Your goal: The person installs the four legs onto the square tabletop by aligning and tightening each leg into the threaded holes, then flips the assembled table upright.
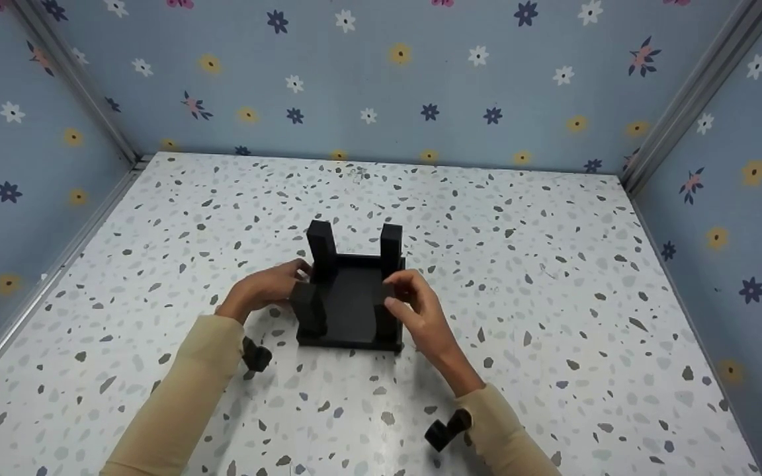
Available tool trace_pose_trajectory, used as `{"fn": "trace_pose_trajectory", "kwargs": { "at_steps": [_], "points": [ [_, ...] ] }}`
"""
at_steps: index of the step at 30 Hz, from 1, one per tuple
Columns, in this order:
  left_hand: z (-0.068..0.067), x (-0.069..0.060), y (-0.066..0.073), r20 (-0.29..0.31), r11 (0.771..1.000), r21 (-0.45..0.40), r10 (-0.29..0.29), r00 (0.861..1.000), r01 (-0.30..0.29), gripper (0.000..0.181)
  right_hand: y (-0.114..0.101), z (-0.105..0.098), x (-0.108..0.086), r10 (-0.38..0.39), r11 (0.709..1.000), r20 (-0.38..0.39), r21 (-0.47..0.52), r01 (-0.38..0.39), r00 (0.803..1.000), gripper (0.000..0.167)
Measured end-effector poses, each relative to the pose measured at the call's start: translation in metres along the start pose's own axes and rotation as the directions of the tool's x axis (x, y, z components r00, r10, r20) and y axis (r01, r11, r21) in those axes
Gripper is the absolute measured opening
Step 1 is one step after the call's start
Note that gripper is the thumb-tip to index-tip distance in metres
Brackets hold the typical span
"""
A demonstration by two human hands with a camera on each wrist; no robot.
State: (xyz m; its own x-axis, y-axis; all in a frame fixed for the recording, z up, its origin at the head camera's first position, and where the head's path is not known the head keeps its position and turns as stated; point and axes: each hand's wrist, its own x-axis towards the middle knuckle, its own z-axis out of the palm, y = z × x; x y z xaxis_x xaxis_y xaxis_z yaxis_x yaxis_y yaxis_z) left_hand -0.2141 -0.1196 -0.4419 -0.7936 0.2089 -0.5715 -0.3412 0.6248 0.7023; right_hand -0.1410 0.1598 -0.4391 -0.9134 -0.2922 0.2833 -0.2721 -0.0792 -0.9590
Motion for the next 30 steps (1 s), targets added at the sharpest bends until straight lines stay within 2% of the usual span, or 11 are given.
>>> {"fn": "trace_pose_trajectory", "kwargs": {
  "at_steps": [9, 18, 24, 30],
  "points": [
    [0.0001, -0.0013, 0.0001, -0.003, 1.000, 0.003, 0.005, 1.000, -0.005, 0.045, 0.0003, 0.0019, -0.0015, -0.035, 0.999, -0.022, -0.021, 0.035, 0.999, 0.026],
    [0.0006, -0.0012, 0.0009, -0.019, 1.000, 0.026, -0.004, 1.000, 0.004, 0.047, -0.0001, 0.0013, -0.0024, -0.038, 0.998, -0.046, -0.044, 0.036, 0.998, 0.026],
    [0.0002, -0.0016, 0.0008, -0.009, 1.000, -0.002, -0.010, 1.000, 0.010, 0.048, 0.0023, -0.0012, 0.0009, -0.073, 0.995, -0.026, 0.065, 0.075, 0.997, 0.027],
    [0.0002, -0.0027, 0.0005, -0.012, 1.000, 0.000, -0.005, 1.000, 0.005, 0.048, 0.0050, -0.0012, 0.0024, -0.040, 0.982, -0.001, 0.186, 0.039, 0.999, 0.026]
  ]
}}
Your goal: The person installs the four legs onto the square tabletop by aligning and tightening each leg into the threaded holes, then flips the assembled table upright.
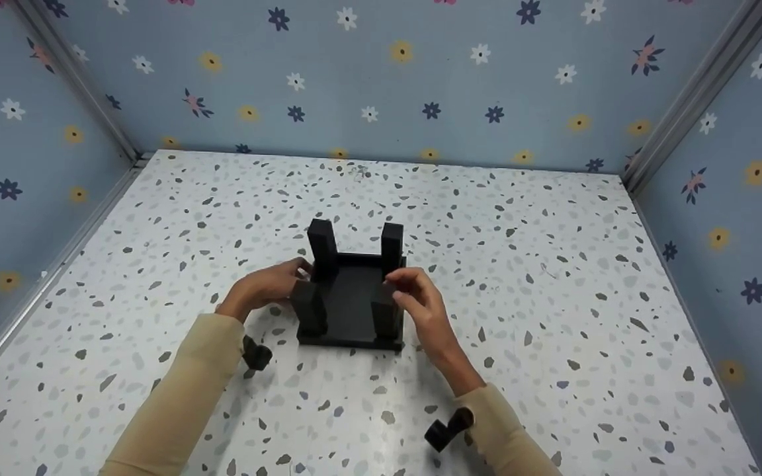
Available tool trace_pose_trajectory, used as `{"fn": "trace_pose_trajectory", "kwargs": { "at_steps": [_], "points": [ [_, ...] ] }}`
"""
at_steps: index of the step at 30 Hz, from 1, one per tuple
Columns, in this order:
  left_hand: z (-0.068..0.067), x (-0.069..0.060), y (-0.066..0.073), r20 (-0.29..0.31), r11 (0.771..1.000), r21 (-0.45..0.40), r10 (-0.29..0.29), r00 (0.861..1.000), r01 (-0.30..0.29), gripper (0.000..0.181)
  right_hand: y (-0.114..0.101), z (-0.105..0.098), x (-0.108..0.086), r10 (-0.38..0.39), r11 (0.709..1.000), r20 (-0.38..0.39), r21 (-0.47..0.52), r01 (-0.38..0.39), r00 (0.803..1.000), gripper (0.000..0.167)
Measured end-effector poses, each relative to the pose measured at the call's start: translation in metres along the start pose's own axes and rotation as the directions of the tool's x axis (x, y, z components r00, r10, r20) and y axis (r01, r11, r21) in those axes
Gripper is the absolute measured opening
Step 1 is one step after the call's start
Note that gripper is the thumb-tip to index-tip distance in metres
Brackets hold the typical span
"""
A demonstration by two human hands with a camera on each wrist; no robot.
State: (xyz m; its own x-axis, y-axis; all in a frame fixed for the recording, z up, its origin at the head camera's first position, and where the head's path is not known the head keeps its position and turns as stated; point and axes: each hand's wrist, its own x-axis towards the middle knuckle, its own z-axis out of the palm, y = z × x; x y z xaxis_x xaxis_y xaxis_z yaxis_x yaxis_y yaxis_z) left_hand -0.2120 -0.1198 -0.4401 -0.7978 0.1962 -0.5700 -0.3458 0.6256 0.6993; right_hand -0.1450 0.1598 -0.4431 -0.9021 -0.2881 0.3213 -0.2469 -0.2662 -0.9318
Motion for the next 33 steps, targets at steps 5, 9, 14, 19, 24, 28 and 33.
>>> {"fn": "trace_pose_trajectory", "kwargs": {
  "at_steps": [5, 9, 14, 19, 24, 28, 33],
  "points": [
    [0.0005, 0.0008, -0.0002, -0.006, 1.000, 0.030, 0.007, 1.000, -0.007, 0.047, 0.0000, -0.0004, 0.0013, 0.001, 1.000, 0.058, 0.019, -0.002, 0.998, 0.031],
    [0.0007, 0.0022, -0.0007, 0.000, 0.999, 0.030, 0.011, 1.000, -0.011, 0.049, -0.0004, -0.0012, 0.0019, 0.008, 0.999, 0.127, 0.034, -0.012, 0.992, 0.036],
    [0.0008, 0.0032, -0.0008, -0.001, 1.000, 0.007, -0.001, 1.000, 0.001, 0.051, -0.0003, -0.0017, 0.0029, 0.016, 0.999, 0.164, 0.042, -0.023, 0.986, 0.037],
    [0.0008, 0.0023, -0.0005, 0.002, 1.000, -0.002, -0.009, 1.000, 0.009, 0.050, -0.0002, -0.0020, 0.0020, 0.021, 0.999, 0.145, 0.037, -0.027, 0.989, 0.035],
    [0.0006, 0.0025, -0.0011, 0.005, 1.000, -0.010, -0.004, 1.000, 0.004, 0.047, 0.0000, -0.0010, 0.0003, -0.011, 1.000, 0.125, 0.006, 0.010, 0.992, 0.031],
    [0.0005, 0.0023, -0.0012, 0.002, 1.000, -0.001, 0.005, 1.000, -0.005, 0.047, -0.0004, -0.0002, -0.0005, -0.012, 0.999, 0.090, -0.048, 0.016, 0.996, 0.029],
    [0.0005, 0.0018, -0.0014, -0.001, 1.000, 0.004, 0.016, 1.000, -0.016, 0.048, -0.0011, -0.0001, -0.0018, 0.046, 0.989, 0.015, -0.139, -0.044, 0.999, 0.028]
  ]
}}
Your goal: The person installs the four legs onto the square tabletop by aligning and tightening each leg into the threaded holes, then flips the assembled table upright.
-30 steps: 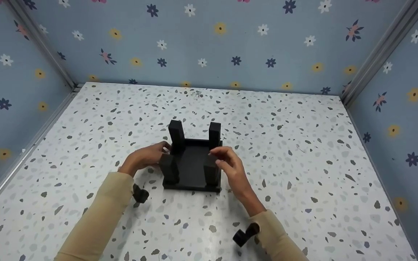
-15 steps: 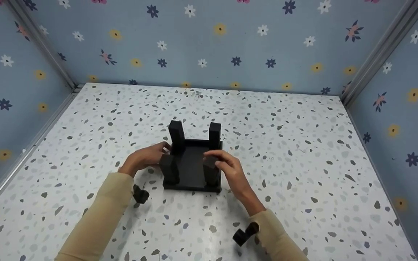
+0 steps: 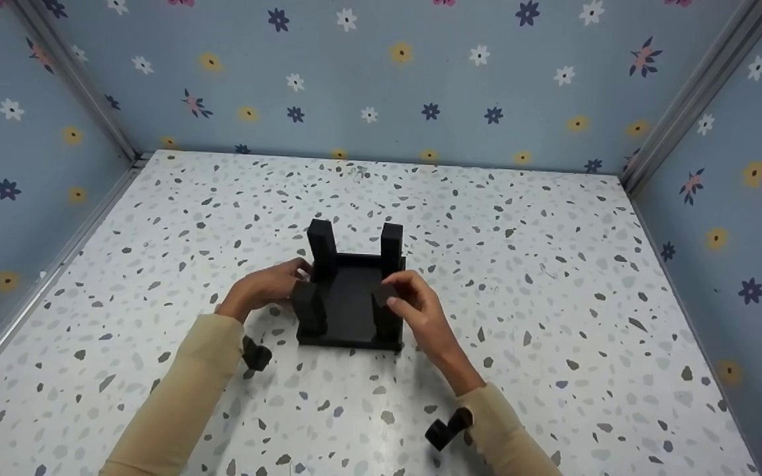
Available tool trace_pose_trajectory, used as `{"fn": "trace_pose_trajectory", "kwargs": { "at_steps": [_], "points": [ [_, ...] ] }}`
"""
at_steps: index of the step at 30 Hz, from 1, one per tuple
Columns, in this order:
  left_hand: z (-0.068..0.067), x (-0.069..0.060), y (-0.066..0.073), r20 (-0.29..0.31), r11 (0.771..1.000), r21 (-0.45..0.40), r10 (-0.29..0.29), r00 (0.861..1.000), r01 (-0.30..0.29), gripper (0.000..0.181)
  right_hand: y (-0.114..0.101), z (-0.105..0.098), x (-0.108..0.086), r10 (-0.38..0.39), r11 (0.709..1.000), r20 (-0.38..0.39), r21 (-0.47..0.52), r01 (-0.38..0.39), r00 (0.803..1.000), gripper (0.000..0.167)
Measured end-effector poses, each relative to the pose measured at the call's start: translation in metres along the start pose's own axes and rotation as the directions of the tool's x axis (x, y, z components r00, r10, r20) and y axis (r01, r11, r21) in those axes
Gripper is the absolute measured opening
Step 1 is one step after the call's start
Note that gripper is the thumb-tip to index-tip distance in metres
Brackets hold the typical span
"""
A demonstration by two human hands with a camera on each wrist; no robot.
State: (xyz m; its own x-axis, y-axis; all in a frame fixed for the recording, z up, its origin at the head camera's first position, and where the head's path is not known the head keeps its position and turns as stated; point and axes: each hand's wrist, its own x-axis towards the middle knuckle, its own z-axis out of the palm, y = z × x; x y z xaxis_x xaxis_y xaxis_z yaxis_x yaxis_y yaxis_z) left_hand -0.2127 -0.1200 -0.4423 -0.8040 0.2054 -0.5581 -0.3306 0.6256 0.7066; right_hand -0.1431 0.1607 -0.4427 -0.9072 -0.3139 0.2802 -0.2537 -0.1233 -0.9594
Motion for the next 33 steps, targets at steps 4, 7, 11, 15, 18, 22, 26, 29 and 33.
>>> {"fn": "trace_pose_trajectory", "kwargs": {
  "at_steps": [4, 7, 11, 15, 18, 22, 26, 29, 33],
  "points": [
    [-0.0002, -0.0002, 0.0001, -0.001, 1.000, 0.012, -0.008, 1.000, 0.008, 0.049, -0.0022, 0.0011, -0.0013, 0.046, 0.996, -0.044, -0.069, -0.049, 0.998, 0.026],
    [-0.0004, -0.0001, 0.0006, 0.003, 1.000, 0.013, -0.022, 1.000, 0.022, 0.050, -0.0027, 0.0020, -0.0022, 0.038, 0.996, -0.043, -0.078, -0.042, 0.998, 0.026],
    [-0.0007, 0.0010, 0.0009, 0.009, 0.999, 0.006, -0.035, 0.999, 0.035, 0.050, -0.0018, 0.0026, -0.0029, 0.009, 0.997, -0.036, -0.081, -0.012, 0.999, 0.026],
    [-0.0007, 0.0012, 0.0011, 0.006, 0.999, 0.001, -0.035, 0.999, 0.035, 0.051, -0.0012, 0.0033, -0.0032, 0.003, 0.996, -0.046, -0.094, -0.007, 0.999, 0.027],
    [-0.0007, 0.0006, 0.0012, 0.003, 1.000, 0.005, -0.030, 1.000, 0.030, 0.051, -0.0008, 0.0035, -0.0030, -0.015, 0.994, -0.053, -0.108, 0.009, 0.998, 0.027],
    [-0.0009, -0.0008, 0.0013, 0.005, 1.000, 0.004, -0.025, 1.000, 0.025, 0.051, -0.0012, 0.0034, -0.0028, -0.030, 0.990, -0.061, -0.143, 0.021, 0.998, 0.026],
    [-0.0012, -0.0012, 0.0011, 0.011, 1.000, -0.008, -0.028, 1.000, 0.029, 0.051, -0.0014, 0.0022, -0.0029, -0.019, 0.989, -0.060, -0.150, 0.010, 0.998, 0.024],
    [-0.0012, -0.0011, 0.0009, 0.015, 1.000, -0.010, -0.028, 0.999, 0.028, 0.051, -0.0002, 0.0001, -0.0022, -0.015, 0.996, -0.045, -0.093, 0.011, 0.999, 0.025],
    [-0.0014, -0.0007, 0.0009, 0.017, 1.000, -0.005, -0.026, 1.000, 0.026, 0.051, 0.0027, -0.0026, -0.0001, -0.022, 0.999, 0.004, 0.026, 0.022, 1.000, 0.025]
  ]
}}
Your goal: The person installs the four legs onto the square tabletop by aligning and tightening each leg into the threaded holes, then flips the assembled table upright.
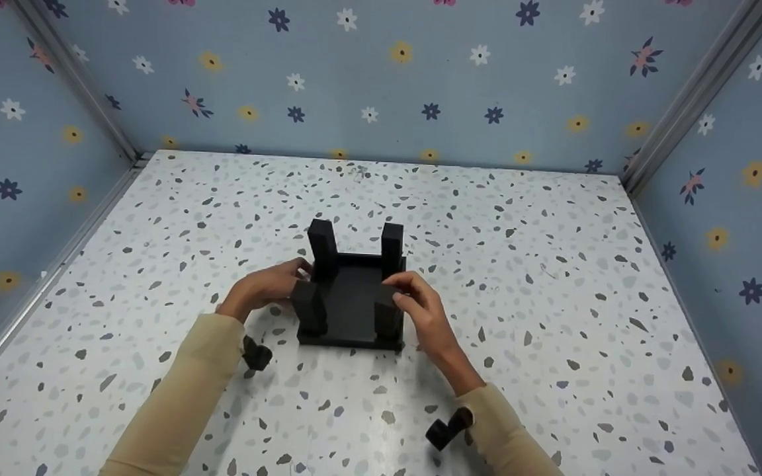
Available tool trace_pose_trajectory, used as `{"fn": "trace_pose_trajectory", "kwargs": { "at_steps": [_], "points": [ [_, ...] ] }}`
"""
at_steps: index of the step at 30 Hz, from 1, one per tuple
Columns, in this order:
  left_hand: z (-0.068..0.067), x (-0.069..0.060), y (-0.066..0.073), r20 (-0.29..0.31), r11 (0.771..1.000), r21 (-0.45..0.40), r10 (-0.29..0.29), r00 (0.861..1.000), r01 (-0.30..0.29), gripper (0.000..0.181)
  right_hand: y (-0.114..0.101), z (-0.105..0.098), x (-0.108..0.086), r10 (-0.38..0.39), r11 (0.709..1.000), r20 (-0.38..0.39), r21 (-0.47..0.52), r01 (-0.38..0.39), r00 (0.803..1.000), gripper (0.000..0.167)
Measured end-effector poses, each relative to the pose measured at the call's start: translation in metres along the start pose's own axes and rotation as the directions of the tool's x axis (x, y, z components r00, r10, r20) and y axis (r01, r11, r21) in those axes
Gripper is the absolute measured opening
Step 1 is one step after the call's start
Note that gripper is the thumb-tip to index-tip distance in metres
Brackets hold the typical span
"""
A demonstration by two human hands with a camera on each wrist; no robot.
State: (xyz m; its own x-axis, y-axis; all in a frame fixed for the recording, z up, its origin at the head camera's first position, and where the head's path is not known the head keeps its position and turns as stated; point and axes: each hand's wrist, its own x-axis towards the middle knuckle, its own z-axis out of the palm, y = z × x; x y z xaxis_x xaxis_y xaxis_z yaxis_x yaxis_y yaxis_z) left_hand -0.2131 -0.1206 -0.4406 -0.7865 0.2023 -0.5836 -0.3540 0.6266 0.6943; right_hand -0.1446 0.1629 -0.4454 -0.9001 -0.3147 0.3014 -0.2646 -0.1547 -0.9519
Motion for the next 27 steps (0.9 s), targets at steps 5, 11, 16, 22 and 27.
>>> {"fn": "trace_pose_trajectory", "kwargs": {
  "at_steps": [5, 11, 16, 22, 27],
  "points": [
    [0.0005, -0.0004, 0.0004, -0.008, 1.000, 0.012, 0.000, 1.000, 0.000, 0.048, 0.0015, -0.0010, 0.0016, -0.050, 0.995, 0.101, 0.095, 0.041, 0.994, 0.031],
    [0.0011, -0.0007, 0.0009, -0.015, 1.000, 0.010, -0.003, 1.000, 0.003, 0.049, 0.0006, -0.0013, 0.0045, -0.052, 0.993, 0.169, 0.115, 0.033, 0.984, 0.036],
    [0.0014, -0.0006, 0.0003, -0.018, 1.000, 0.009, 0.007, 1.000, -0.006, 0.050, -0.0005, -0.0012, 0.0047, -0.043, 0.993, 0.177, 0.114, 0.023, 0.983, 0.033],
    [0.0011, -0.0010, -0.0002, -0.018, 1.000, 0.003, 0.012, 1.000, -0.012, 0.048, -0.0025, 0.0008, 0.0039, -0.025, 0.995, 0.135, 0.101, 0.011, 0.990, 0.029],
    [0.0010, -0.0012, -0.0003, -0.017, 1.000, 0.016, 0.017, 1.000, -0.017, 0.047, -0.0035, 0.0005, 0.0021, 0.015, 0.998, 0.105, 0.062, -0.022, 0.994, 0.028]
  ]
}}
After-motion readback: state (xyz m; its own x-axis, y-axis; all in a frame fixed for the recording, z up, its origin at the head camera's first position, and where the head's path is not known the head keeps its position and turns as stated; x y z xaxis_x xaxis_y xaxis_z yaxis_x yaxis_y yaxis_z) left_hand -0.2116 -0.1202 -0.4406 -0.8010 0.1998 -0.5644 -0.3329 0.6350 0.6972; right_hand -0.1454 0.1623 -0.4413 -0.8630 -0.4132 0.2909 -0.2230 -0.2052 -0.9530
